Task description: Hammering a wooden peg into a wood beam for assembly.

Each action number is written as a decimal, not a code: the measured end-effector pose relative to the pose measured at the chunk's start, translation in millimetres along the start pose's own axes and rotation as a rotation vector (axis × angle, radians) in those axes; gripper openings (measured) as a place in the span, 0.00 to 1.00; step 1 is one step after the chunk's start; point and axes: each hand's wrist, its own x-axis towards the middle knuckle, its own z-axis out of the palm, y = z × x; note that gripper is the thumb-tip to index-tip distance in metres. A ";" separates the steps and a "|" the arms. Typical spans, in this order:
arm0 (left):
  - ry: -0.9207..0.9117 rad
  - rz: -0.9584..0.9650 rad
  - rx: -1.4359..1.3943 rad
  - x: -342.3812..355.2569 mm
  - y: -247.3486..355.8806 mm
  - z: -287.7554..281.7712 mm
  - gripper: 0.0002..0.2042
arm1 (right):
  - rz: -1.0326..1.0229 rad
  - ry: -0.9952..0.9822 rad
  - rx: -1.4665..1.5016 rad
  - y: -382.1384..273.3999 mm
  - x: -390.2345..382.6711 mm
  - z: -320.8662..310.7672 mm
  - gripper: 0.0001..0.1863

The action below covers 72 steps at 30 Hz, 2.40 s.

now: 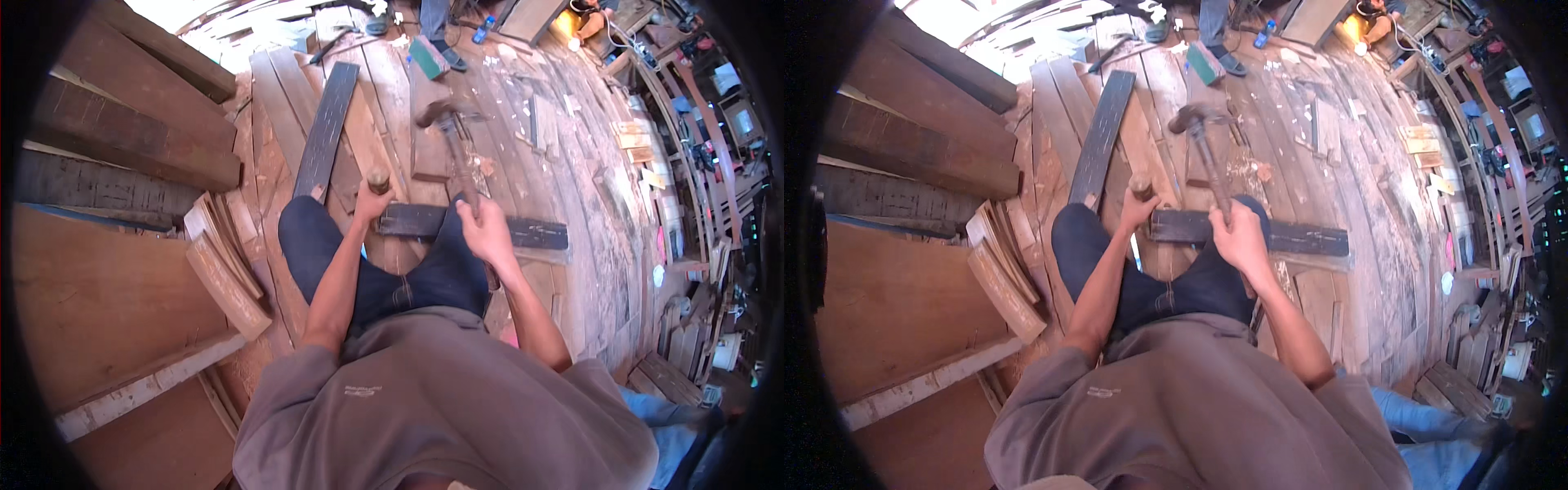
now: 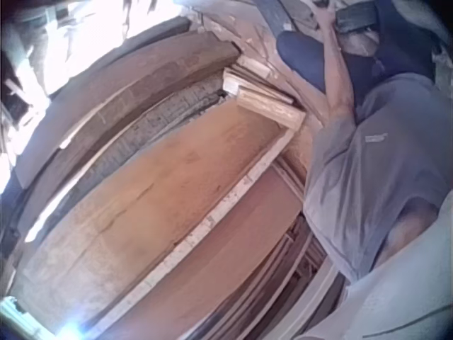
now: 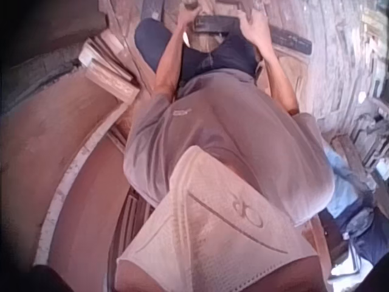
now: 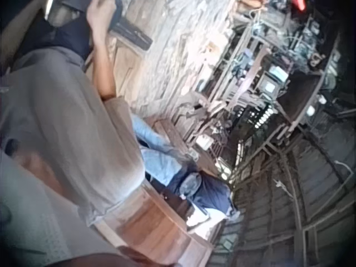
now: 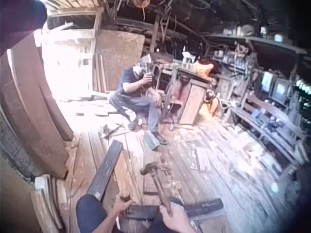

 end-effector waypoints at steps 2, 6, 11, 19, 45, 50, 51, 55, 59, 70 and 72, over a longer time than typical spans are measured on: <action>0.036 -0.032 0.060 9.5 -5.1 -7.8 0.17 | 0.091 0.041 0.201 -19.8 5.0 -20.5 0.20; 0.040 -0.045 0.035 4.5 -22.1 -20.2 0.11 | 0.206 -0.017 0.443 -48.6 2.0 -53.1 0.18; -0.024 -0.037 0.000 2.8 10.8 -19.0 0.07 | 0.277 -0.072 0.441 -40.1 -9.9 -56.5 0.17; 0.028 0.035 -0.109 3.1 33.2 -25.1 0.05 | 0.355 -0.110 0.451 -24.6 -18.2 -53.1 0.16; -0.023 -0.040 0.024 33.0 5.8 -4.7 0.05 | 0.445 -0.193 0.406 -25.4 -15.7 -50.1 0.14; -0.068 -0.112 0.034 49.1 4.7 -1.4 0.04 | 0.432 -0.207 0.370 -21.2 -12.7 -50.6 0.14; -0.066 -0.113 0.034 51.1 4.0 -0.6 0.04 | 0.432 -0.209 0.369 -21.8 -12.0 -50.9 0.14; -0.045 -0.163 -0.009 54.5 2.9 10.2 0.05 | 0.439 -0.212 0.358 -20.3 -11.5 -52.7 0.14; -0.016 -0.197 0.006 59.0 0.5 11.4 0.05 | 0.423 -0.210 0.344 -19.6 -10.2 -52.5 0.14; 0.011 -0.181 0.098 63.5 -11.6 15.4 0.06 | 0.381 -0.224 0.212 -2.6 -6.1 -51.4 0.14; -0.012 -0.170 0.130 61.6 -17.5 23.5 0.07 | 0.305 -0.218 0.131 2.6 -2.6 -46.7 0.15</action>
